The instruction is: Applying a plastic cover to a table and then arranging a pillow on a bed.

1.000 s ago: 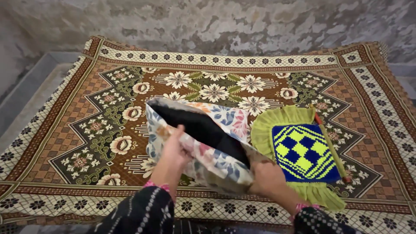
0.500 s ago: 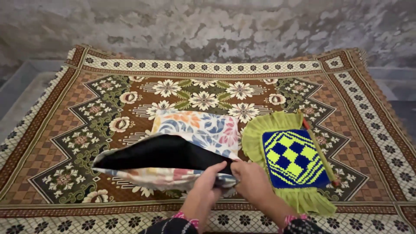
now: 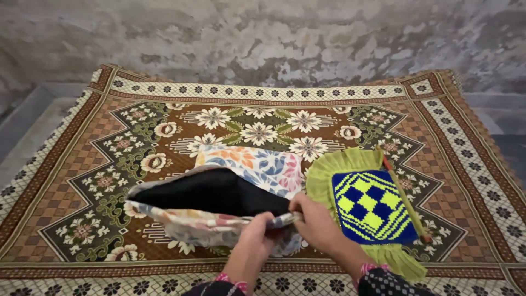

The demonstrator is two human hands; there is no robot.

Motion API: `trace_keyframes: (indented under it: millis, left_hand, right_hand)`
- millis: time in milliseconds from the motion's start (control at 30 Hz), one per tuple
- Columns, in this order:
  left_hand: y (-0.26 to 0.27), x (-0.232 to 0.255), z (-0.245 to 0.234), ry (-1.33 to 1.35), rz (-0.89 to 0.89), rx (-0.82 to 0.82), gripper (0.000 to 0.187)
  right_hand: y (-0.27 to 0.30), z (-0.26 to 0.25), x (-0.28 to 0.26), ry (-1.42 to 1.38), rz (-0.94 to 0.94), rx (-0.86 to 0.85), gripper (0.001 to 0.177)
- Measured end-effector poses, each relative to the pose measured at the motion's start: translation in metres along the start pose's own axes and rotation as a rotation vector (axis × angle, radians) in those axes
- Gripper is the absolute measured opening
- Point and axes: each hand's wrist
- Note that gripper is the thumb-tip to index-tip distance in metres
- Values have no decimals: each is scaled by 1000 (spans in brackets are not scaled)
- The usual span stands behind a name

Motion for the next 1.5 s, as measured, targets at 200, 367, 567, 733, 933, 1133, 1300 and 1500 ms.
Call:
trace_keyframes:
  millis: [200, 367, 567, 733, 933, 1133, 1300, 1500]
  left_hand:
    - [129, 42, 75, -516, 416, 376, 50]
    - [139, 86, 58, -1022, 1021, 688, 68]
    - [168, 119, 55, -1829, 1215, 417, 27]
    - [145, 123, 40, -2204, 917, -19, 24]
    - [173, 130, 57, -2398, 794, 123, 87]
    - [152, 152, 32, -2527, 1122, 259, 44]
    - [136, 168, 18, -2291, 749, -12, 15]
    - [170, 185, 62, -2680, 242, 215, 48]
  right_hand:
    - [-10, 4, 12, -93, -88, -19, 14]
    - [-8, 8, 23, -25, 102, -121, 24]
    - [-13, 15, 42, -20, 118, -76, 32]
    - [-23, 16, 54, -22, 157, -28, 30]
    - [-30, 18, 46, 76, 188, -21, 34]
    - [-29, 17, 43, 29, 246, -56, 26]
    - [-26, 26, 69, 4, 166, -14, 25]
    - [-25, 21, 62, -80, 260, -124, 21]
Point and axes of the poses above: each hand's wrist, its own y-axis away from the middle knuckle, its own z-axis out of the palm, x = y × z, and after that the axes turned 3 degrees about z, right-handed
